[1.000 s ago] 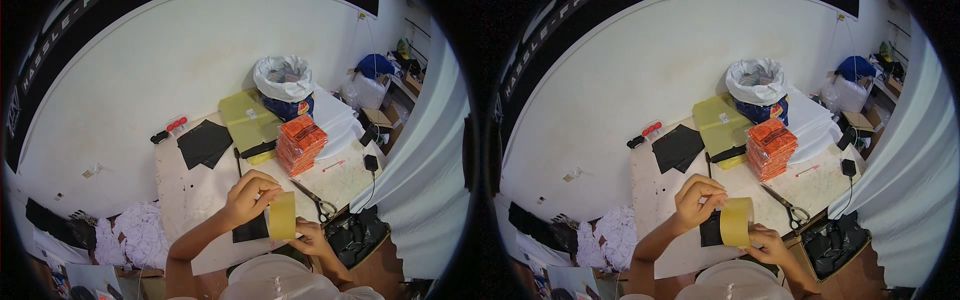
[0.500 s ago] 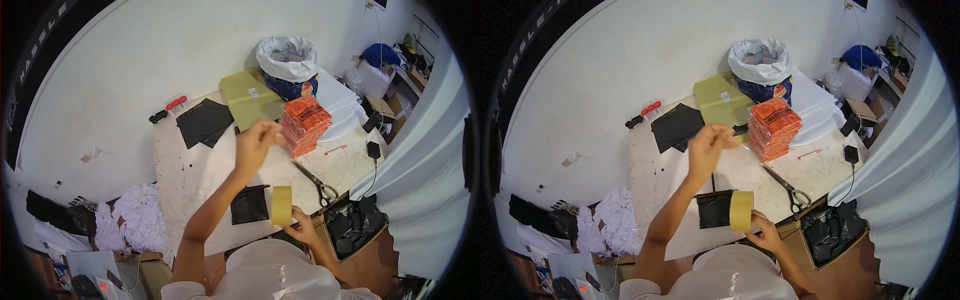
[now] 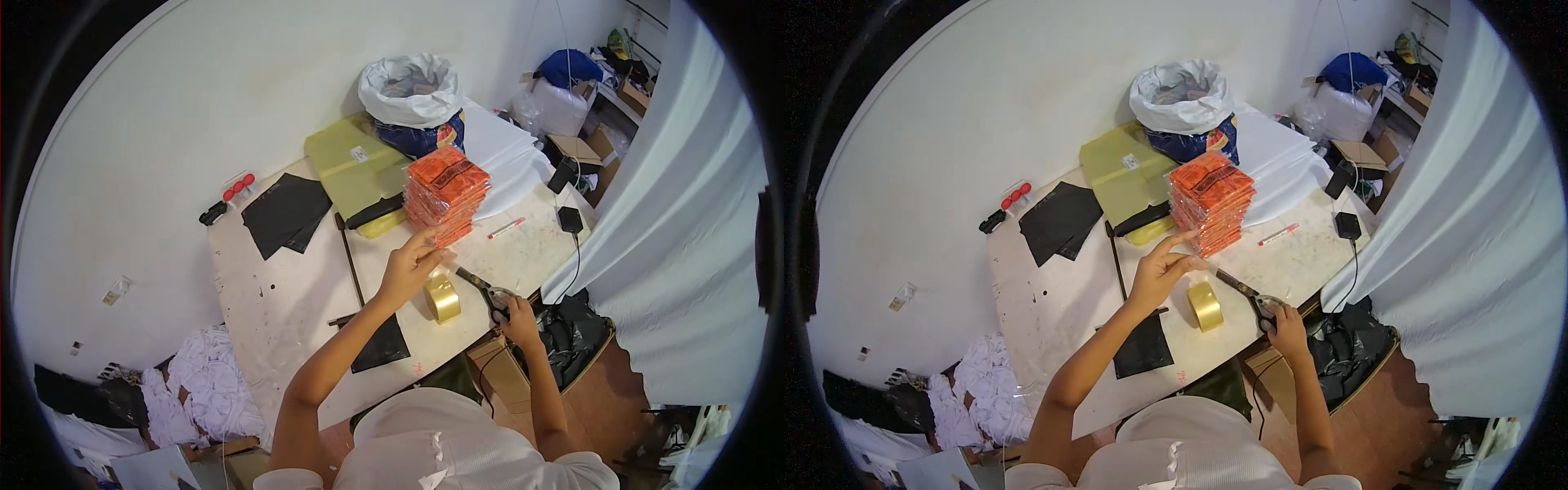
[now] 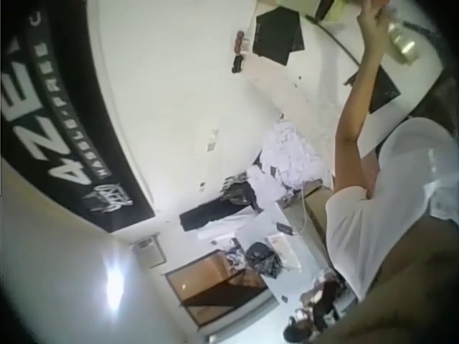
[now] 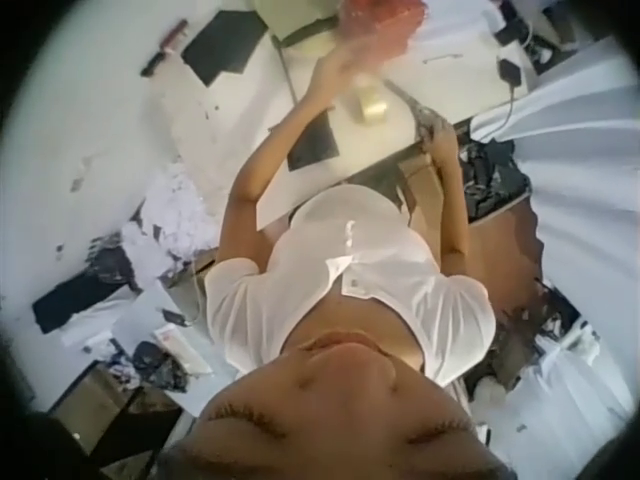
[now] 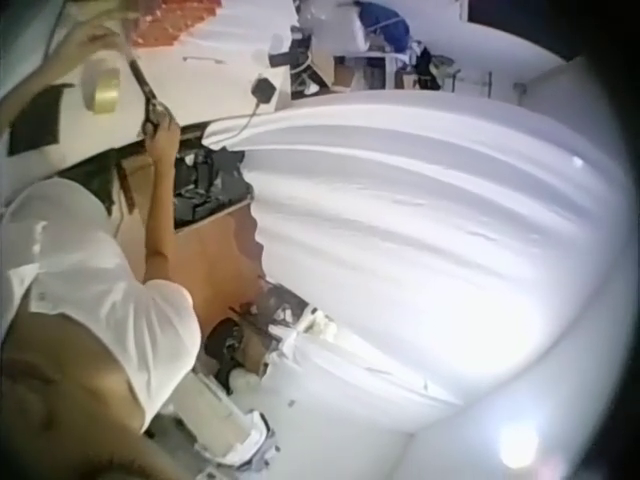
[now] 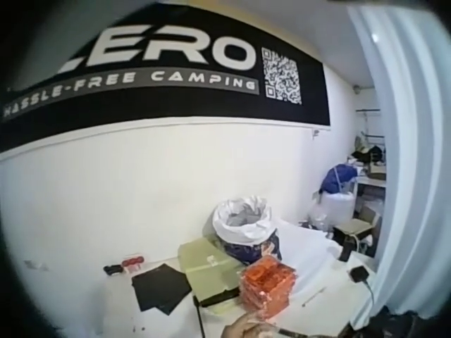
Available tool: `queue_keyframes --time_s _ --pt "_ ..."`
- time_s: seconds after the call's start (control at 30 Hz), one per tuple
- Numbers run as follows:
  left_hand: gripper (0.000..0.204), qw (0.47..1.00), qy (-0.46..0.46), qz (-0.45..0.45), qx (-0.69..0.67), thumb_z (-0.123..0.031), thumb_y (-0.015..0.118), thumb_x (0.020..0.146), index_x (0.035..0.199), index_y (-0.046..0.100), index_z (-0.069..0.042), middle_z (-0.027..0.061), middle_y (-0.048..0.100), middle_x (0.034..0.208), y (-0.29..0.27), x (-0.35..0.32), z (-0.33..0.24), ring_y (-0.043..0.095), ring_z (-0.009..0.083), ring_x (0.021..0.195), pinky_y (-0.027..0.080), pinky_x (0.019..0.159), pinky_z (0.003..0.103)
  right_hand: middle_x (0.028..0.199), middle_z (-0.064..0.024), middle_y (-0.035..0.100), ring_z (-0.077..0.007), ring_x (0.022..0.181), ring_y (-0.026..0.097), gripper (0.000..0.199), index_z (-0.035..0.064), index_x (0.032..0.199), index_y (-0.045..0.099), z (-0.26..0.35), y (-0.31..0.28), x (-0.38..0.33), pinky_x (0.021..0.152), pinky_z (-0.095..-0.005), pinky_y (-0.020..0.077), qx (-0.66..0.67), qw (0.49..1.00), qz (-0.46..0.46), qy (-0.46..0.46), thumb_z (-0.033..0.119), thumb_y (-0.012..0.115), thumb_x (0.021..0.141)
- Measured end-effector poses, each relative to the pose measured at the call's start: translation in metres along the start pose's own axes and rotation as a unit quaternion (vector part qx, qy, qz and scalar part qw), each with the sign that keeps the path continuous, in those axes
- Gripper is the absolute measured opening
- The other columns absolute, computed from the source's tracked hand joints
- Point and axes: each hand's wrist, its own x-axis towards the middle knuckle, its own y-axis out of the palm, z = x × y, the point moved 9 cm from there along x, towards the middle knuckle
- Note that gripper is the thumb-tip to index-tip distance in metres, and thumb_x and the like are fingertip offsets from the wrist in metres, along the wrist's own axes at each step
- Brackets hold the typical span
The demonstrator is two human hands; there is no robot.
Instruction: Preparing and sealing black plastic packaging sleeves using a marker, tape, and scissors.
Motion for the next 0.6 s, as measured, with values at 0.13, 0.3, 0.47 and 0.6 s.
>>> queue_keyframes --time_s 0.13,0.3,0.47,0.6 --pt "0.039 0.999 0.013 0.003 -0.053 -0.007 0.049 0.091 0.128 0.038 0.0 0.0131 0.065 0.091 -0.001 0.009 0.003 0.062 0.0157 0.088 0.049 0.08 0.027 0.097 -0.0164 0.052 -0.0361 0.091 0.051 0.039 0.0018 0.1 0.051 -0.016 0.021 -0.002 0.079 -0.0413 0.0435 -0.048 0.994 0.095 0.017 0.004 0.063 0.063" --pt "0.036 0.993 0.0 0.018 -0.12 -0.013 0.046 0.093 0.127 0.041 -0.001 0.013 0.063 0.097 0.011 0.013 0.001 0.061 0.0173 0.092 0.049 0.082 0.028 0.096 -0.017 0.053 -0.0374 0.089 0.052 0.038 0.0029 0.097 0.051 -0.06 0.005 -0.003 0.075 -0.0416 0.0449 -0.035 0.993 0.117 0.008 0.003 0.062 0.06" --pt "0.033 0.996 -0.01 0.024 -0.087 -0.018 0.042 0.095 0.124 0.046 -0.003 0.011 0.062 0.1 0.0 0.01 0.006 0.061 0.0181 0.096 0.049 0.083 0.028 0.094 -0.0146 0.054 -0.0338 0.092 0.05 0.049 0.0029 0.099 0.053 -0.026 -0.046 0.003 0.079 -0.0403 0.0389 -0.026 0.996 0.08 -0.038 0.015 0.072 0.056" --pt "0.034 0.996 -0.005 0.039 -0.074 -0.021 0.042 0.095 0.123 0.047 -0.003 0.0105 0.062 0.1 0.005 0.017 -0.001 0.061 0.0173 0.096 0.049 0.083 0.028 0.089 -0.0129 0.05 -0.0321 0.089 0.046 0.058 0.0022 0.097 0.053 -0.023 -0.092 0.002 0.079 -0.0384 0.0342 0.008 0.999 0.04 -0.02 0.023 0.078 0.049"
